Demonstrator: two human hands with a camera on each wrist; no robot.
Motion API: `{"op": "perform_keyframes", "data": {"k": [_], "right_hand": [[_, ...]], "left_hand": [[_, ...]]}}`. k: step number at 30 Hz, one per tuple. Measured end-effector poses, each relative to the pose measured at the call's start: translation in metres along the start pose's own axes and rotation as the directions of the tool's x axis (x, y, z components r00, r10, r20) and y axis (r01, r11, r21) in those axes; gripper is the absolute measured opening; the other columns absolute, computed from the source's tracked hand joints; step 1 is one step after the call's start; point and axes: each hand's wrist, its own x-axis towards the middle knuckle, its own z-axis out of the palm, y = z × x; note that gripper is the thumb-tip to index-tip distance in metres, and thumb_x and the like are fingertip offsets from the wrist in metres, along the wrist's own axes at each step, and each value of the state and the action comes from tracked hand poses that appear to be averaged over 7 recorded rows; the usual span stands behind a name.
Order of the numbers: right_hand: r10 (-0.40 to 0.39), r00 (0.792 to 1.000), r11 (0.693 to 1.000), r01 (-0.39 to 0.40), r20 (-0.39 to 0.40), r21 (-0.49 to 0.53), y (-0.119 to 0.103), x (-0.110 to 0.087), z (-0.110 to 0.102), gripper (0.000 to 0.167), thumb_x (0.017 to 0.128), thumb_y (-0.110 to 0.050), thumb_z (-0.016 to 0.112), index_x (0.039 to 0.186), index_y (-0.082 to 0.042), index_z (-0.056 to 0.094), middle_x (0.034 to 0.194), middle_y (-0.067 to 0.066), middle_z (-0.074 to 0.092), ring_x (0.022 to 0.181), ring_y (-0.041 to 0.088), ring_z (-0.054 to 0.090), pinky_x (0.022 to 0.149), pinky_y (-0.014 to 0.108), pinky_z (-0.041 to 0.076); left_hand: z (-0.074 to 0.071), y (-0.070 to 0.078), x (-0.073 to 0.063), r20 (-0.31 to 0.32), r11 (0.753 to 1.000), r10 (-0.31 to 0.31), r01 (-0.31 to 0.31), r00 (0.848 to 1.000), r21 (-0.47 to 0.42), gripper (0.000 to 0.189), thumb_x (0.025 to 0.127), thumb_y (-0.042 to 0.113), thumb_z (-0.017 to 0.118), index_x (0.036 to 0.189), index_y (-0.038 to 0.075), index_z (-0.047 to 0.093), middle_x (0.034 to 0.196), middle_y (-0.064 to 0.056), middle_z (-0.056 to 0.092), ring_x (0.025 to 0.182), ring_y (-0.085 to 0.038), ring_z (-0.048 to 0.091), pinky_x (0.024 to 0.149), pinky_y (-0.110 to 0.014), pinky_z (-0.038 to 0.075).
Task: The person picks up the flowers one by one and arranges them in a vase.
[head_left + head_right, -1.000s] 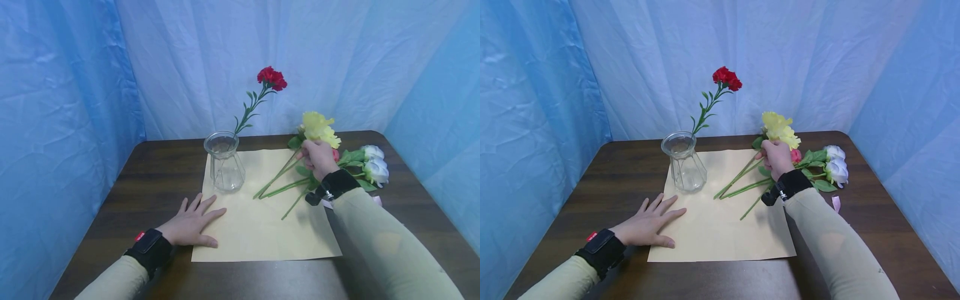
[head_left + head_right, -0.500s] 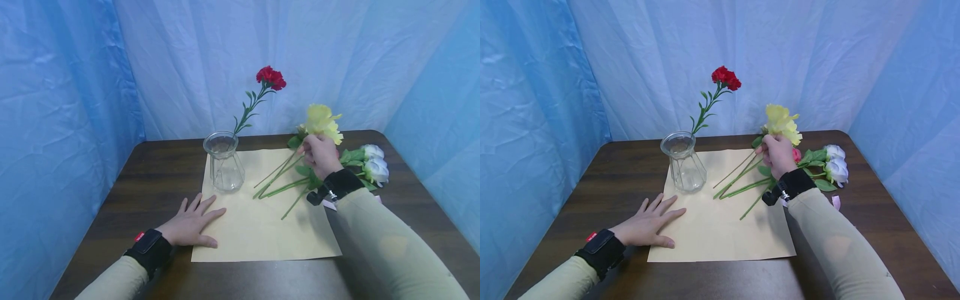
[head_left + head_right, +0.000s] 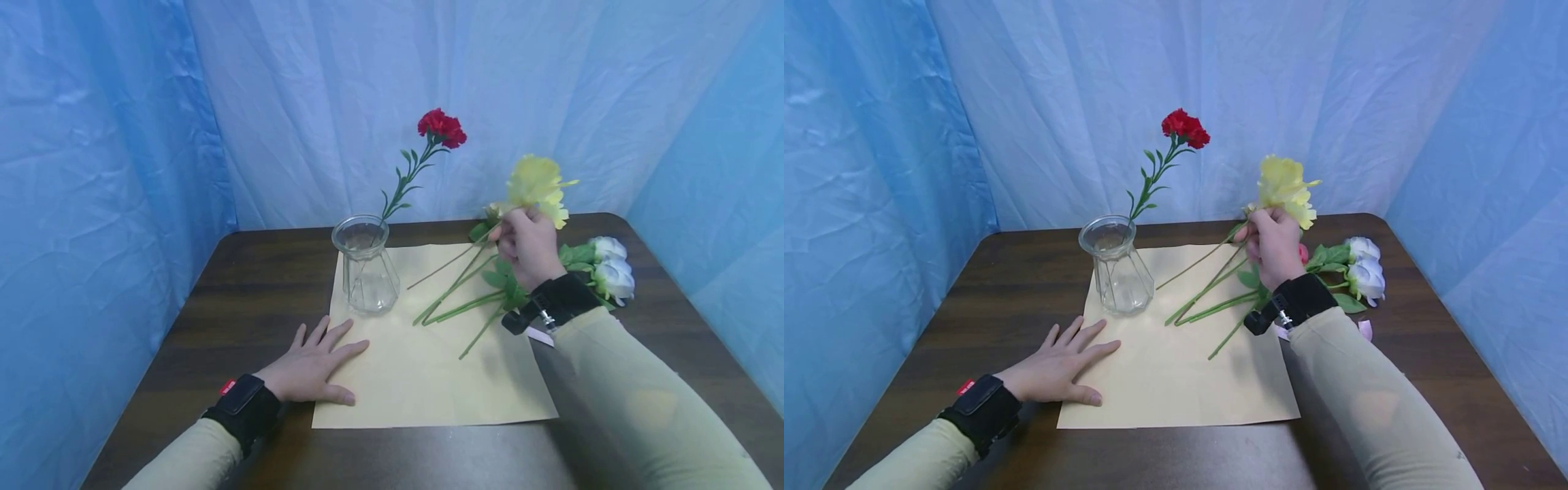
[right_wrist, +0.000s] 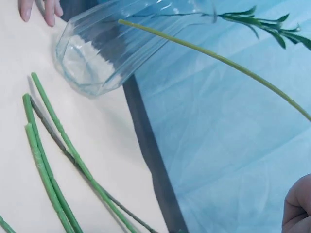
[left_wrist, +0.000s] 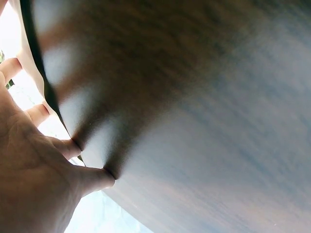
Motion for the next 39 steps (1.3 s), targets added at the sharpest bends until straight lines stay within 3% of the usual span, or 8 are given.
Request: {"op": "perform_keyframes", "data": {"k": [5,15,29,39], "right_hand": [[-0.051,0.999,0.998,0.051,0.000,0.044,-0.005,-0.002,0.003,0.022,0.103,-0.003,0.044,0.082,-0.003,0.051,0.062,0.005,0.065,0.036,0.009,0.030,0.040,0.028,0.019],[-0.158,0.985,0.984,0.152,0.065,0.096,-0.010,-0.001,0.004,0.037,0.107,-0.001,0.040,0.072,-0.001,0.052,0.063,0.007,0.066,0.034,0.010,0.028,0.043,0.034,0.011],[-0.219,0.976,0.954,0.213,0.007,0.210,-0.011,0.001,0.000,0.026,0.105,-0.001,0.044,0.080,-0.006,0.046,0.061,0.009,0.066,0.034,0.013,0.028,0.041,0.033,0.012],[-0.274,0.961,0.936,0.257,0.038,0.241,-0.014,0.002,0.002,0.034,0.105,0.001,0.041,0.071,-0.003,0.043,0.060,0.012,0.065,0.033,0.013,0.026,0.038,0.033,0.010]], "left_hand": [[0.000,0.000,0.000,0.001,1.000,0.001,-0.001,1.000,0.002,0.095,0.078,0.082,0.062,0.159,0.041,0.033,0.172,-0.009,0.010,0.155,-0.048,-0.001,0.112,-0.080,0.003],[-0.001,0.000,0.000,0.012,1.000,-0.004,0.004,1.000,-0.004,0.095,0.078,0.081,0.063,0.159,0.041,0.033,0.172,-0.008,0.010,0.155,-0.048,-0.002,0.113,-0.080,0.002],[-0.002,0.001,-0.001,0.010,1.000,-0.001,0.001,1.000,-0.005,0.095,0.079,0.080,0.063,0.159,0.040,0.033,0.172,-0.009,0.010,0.155,-0.049,-0.001,0.113,-0.080,0.003],[-0.001,0.001,-0.001,0.009,1.000,-0.007,0.007,1.000,-0.009,0.095,0.079,0.081,0.063,0.159,0.040,0.033,0.172,-0.008,0.010,0.155,-0.048,-0.001,0.113,-0.080,0.003]]}}
